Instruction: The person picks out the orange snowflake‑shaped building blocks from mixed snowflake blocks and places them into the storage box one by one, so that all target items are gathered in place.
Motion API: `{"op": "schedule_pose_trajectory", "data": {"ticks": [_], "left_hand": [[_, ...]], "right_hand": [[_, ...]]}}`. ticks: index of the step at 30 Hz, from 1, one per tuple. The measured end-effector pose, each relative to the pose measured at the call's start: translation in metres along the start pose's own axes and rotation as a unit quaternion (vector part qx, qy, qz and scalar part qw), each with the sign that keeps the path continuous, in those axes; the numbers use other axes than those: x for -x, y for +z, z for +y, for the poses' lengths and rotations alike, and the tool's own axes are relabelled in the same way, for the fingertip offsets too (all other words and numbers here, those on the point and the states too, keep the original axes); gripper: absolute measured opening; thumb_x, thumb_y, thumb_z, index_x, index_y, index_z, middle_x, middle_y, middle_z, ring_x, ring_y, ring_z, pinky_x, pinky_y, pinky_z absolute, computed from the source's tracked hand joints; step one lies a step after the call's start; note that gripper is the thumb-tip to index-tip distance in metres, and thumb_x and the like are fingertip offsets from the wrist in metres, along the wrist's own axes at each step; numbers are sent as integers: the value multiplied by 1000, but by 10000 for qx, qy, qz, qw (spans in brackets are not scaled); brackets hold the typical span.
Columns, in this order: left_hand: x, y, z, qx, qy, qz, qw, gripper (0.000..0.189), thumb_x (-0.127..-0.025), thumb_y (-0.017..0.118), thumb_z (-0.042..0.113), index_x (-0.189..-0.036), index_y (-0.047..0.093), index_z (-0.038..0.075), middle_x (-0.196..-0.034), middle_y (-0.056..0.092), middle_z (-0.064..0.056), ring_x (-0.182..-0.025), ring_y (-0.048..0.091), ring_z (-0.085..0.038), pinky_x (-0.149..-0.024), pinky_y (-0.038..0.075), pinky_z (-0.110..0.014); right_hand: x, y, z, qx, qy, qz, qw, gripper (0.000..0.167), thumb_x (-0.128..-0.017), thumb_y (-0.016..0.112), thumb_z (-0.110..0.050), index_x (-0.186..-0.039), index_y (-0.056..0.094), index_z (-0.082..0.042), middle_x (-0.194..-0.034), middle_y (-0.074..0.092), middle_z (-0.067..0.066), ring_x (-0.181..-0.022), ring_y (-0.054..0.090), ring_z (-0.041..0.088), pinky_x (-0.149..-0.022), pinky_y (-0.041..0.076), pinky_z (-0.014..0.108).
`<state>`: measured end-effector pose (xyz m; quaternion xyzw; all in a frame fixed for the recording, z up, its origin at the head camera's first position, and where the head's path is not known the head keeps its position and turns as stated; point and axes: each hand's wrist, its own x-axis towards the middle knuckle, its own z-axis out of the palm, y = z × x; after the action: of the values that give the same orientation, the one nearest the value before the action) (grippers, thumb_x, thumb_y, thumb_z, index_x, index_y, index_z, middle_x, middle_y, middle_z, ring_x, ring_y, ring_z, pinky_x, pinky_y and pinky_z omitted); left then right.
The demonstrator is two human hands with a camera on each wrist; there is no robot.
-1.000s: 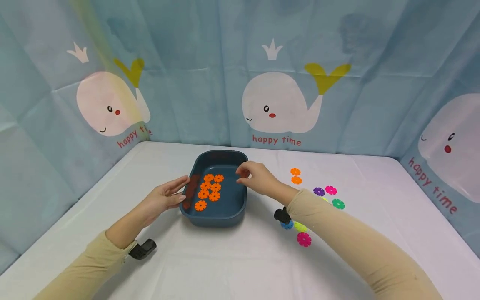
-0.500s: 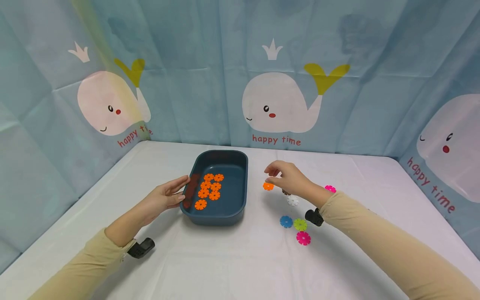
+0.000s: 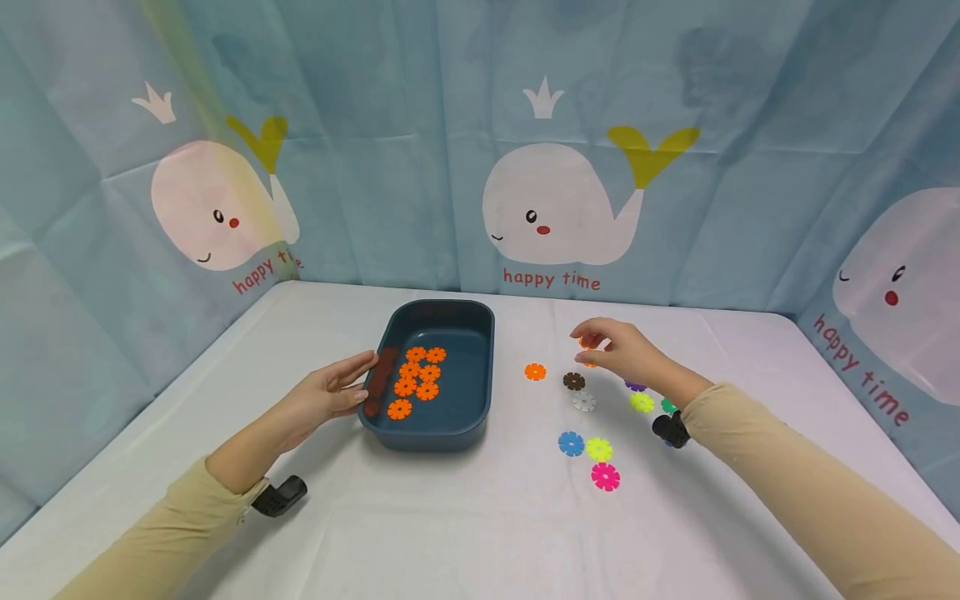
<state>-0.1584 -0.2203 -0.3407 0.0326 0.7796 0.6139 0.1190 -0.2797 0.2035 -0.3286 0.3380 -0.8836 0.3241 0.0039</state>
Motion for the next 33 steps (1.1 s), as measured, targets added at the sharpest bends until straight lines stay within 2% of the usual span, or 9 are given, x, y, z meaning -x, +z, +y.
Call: {"op": "schedule_pose_trajectory", "data": {"ticks": [6,9,16,20,24,33], "left_hand": [[1,-1,-2,46,22,-21,10000,62,-101,46,0,-156,19,6,-160,15,-15,-142,25,-37,-107,35,-51],[0,0,-3,49,-19,24,10000,62,-101,47,0,-156,20,7,-160,16,-14,-142,25,-36,-107,36,-51],[0,0,-3,32,-50,96,9999,62,-100,48,0,-156,20,7,-160,17,-14,-142,27,-36,-107,37,-49],[-2,0,-3,44,-110,140,9998,62,-100,49,0,-156,22,8,-160,20,-11,-141,29,-33,-106,39,-47],[-4,0,-3,58,-65,80,9999,62,-100,49,0,-155,22,8,-160,20,-12,-141,29,-33,-106,39,-47],[0,-1,-1,-18,86,-58,9999,62,-101,48,2,-156,18,5,-160,15,-16,-142,25,-36,-106,38,-48]], "right_hand": [[-2,-4,27,-342,296,-286,9986,38,-89,71,-8,-122,59,5,-107,62,18,-99,57,30,-80,52,23],[-4,-3,36,-415,476,-470,9969,42,-88,72,-11,-125,58,5,-109,61,17,-103,57,32,-83,52,27],[-13,-3,55,-363,944,-981,9900,46,-89,71,-14,-127,53,4,-112,59,18,-105,55,34,-91,50,45],[-20,-4,68,-584,1206,-1372,9814,47,-88,74,-14,-125,51,4,-102,57,13,-94,55,28,-85,51,35],[-25,-6,75,-626,1507,-1731,9713,46,-86,75,-15,-122,51,2,-96,53,8,-86,49,23,-75,46,28],[-35,-3,70,-305,1643,-2013,9652,37,-86,75,-14,-113,54,2,-91,49,7,-85,46,23,-71,43,30]]}}
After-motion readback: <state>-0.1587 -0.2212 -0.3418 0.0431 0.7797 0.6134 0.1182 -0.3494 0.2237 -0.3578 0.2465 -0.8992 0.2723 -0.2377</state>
